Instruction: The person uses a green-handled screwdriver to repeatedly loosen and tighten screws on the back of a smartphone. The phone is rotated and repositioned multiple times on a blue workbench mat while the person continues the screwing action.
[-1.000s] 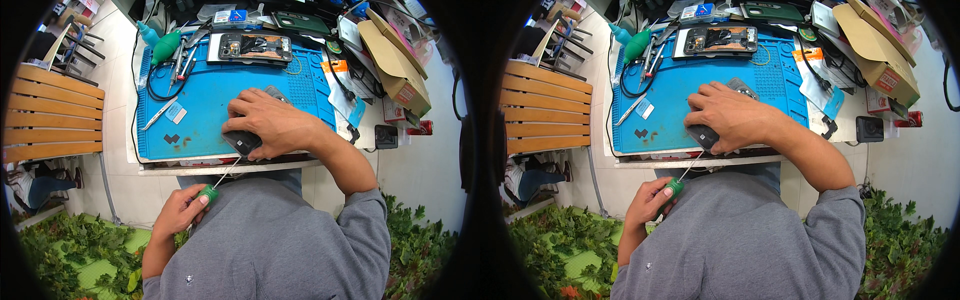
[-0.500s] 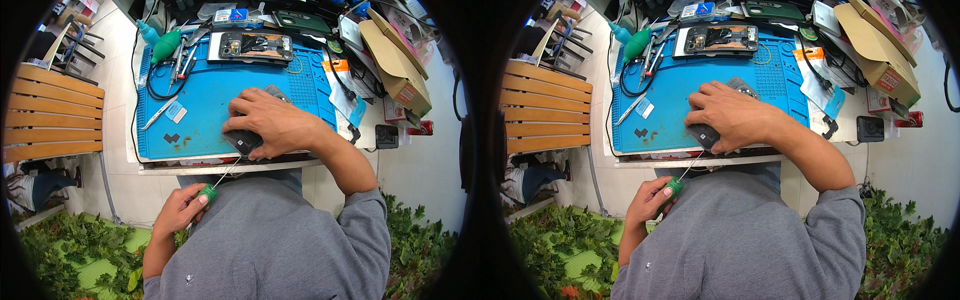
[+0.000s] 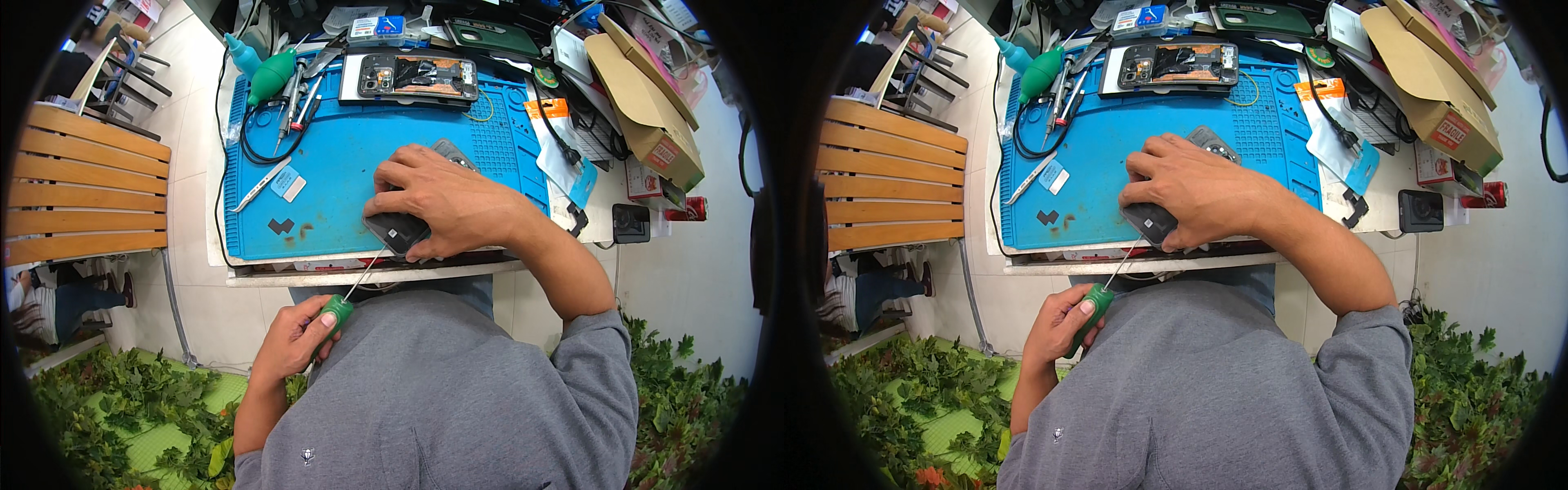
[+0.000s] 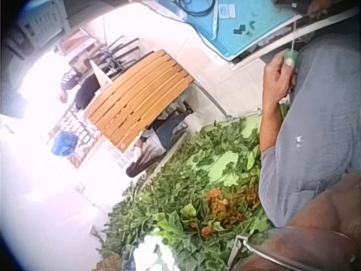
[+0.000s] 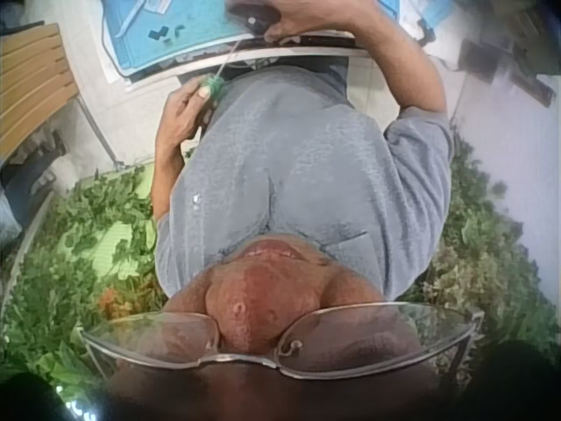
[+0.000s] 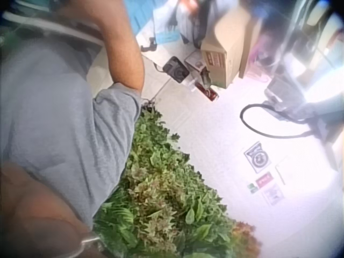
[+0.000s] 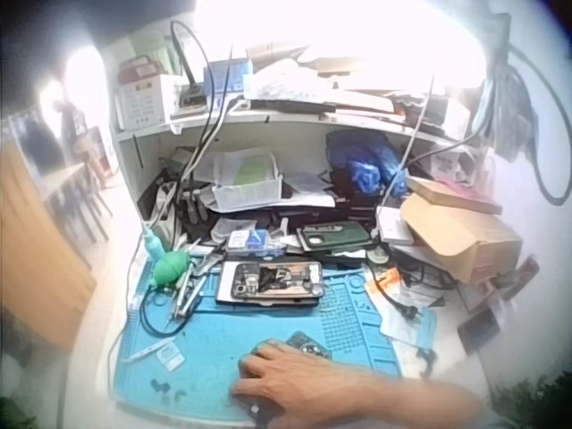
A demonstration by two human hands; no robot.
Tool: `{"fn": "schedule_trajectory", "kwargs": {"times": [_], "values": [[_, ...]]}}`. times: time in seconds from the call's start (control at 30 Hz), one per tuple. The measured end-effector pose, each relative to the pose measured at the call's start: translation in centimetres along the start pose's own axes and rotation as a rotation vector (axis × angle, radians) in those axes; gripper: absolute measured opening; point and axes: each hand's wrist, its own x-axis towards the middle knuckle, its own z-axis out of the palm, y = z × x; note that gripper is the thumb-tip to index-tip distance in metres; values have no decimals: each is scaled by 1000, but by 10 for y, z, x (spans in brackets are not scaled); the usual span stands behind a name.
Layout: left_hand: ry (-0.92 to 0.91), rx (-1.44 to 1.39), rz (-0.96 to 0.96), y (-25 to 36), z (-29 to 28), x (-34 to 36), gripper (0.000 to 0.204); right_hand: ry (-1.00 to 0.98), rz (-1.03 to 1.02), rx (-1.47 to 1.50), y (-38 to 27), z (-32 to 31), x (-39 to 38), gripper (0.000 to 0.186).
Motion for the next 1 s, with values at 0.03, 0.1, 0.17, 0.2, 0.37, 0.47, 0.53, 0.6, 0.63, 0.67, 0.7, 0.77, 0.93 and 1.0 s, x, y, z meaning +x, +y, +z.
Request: {"fn": "schedule_trajectory", "kwargs": {"times": [0.03,0.1,0.17,0.2,0.37,0.47,0.53,0.6,0.63,0.67,0.7,0.77,0.93,1.0], "values": [[-6,4,3,1,-1,0,40,1,-3,1,0,0,0,78],[-16,21,-4,3,-2,-1,40,3,-11,3,0,-1,0,78],[-19,43,-21,5,-2,-2,40,7,-19,4,0,-1,1,78],[-10,29,-24,5,-3,-3,39,10,-25,5,0,-1,1,78],[-3,5,-31,8,-8,1,39,56,-45,20,2,2,-4,73],[4,17,-49,16,-5,1,39,94,-62,22,2,5,-7,64],[-1,27,-57,14,-8,-2,38,124,-61,-1,0,6,-12,63],[-10,31,-62,14,-10,-2,36,87,-27,-17,-9,8,-12,64],[-10,21,-60,16,-7,-1,35,102,-16,-46,-13,12,-15,62],[7,13,-67,18,-6,-4,34,148,-7,-64,-18,16,-18,59],[25,2,-74,19,-5,-4,34,192,-1,-83,-23,20,-21,56],[-2,2,-62,22,-7,-1,33,323,8,-83,-31,34,-24,47],[-54,75,-57,26,-13,3,35,581,33,-38,-36,71,-36,29],[-62,101,-66,27,-15,5,39,675,15,-57,-40,80,-35,27]]}}
